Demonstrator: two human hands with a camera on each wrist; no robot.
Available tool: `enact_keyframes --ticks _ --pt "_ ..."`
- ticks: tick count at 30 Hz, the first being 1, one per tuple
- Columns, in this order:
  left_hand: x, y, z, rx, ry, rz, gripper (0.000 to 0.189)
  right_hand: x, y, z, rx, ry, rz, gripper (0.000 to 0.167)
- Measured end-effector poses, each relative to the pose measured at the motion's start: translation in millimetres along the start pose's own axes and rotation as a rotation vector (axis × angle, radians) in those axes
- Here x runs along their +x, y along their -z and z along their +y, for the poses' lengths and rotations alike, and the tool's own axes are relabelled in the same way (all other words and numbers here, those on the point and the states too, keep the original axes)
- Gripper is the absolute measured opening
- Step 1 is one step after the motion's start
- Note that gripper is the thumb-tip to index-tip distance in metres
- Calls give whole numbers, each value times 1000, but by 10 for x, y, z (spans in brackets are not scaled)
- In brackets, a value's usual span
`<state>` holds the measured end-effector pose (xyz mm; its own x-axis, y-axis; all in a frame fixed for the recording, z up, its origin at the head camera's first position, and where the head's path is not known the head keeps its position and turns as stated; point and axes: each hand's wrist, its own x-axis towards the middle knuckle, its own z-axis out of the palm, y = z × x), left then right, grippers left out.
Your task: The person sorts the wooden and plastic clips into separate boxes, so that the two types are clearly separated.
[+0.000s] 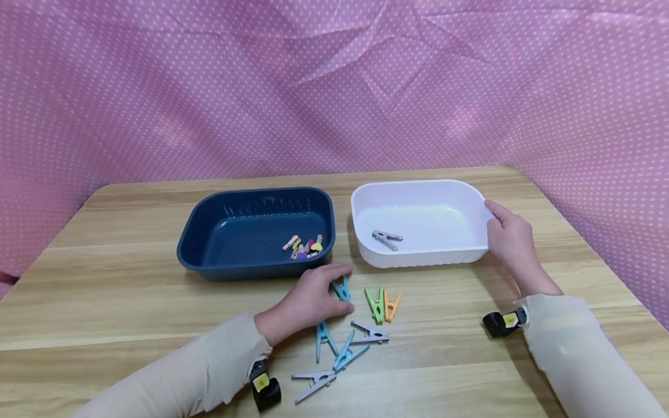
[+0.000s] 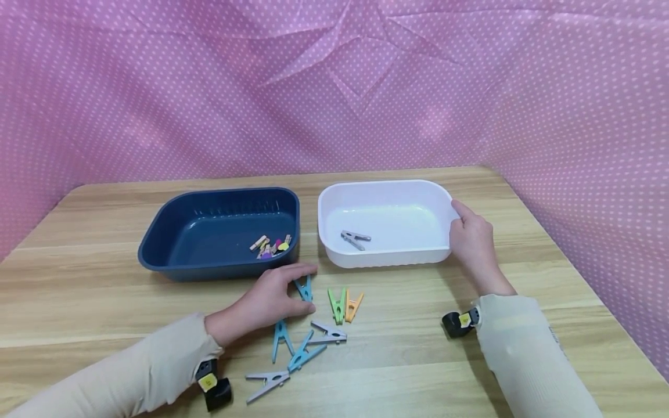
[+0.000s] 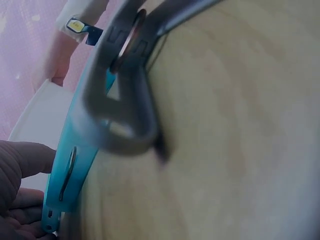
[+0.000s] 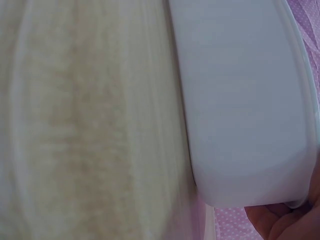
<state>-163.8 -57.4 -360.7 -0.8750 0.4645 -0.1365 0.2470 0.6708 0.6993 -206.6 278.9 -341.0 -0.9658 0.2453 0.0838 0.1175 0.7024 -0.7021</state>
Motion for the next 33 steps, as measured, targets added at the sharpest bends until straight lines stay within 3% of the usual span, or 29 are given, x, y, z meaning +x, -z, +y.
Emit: enact_keyframes --ticks 22,33 --pt "-84 20 128 -51 3 -11 66 -12 -9 -10 -10 19 33 48" --pt "-95 30 149 -83 -7 31 65 -10 -18 6 -6 25 32 49"
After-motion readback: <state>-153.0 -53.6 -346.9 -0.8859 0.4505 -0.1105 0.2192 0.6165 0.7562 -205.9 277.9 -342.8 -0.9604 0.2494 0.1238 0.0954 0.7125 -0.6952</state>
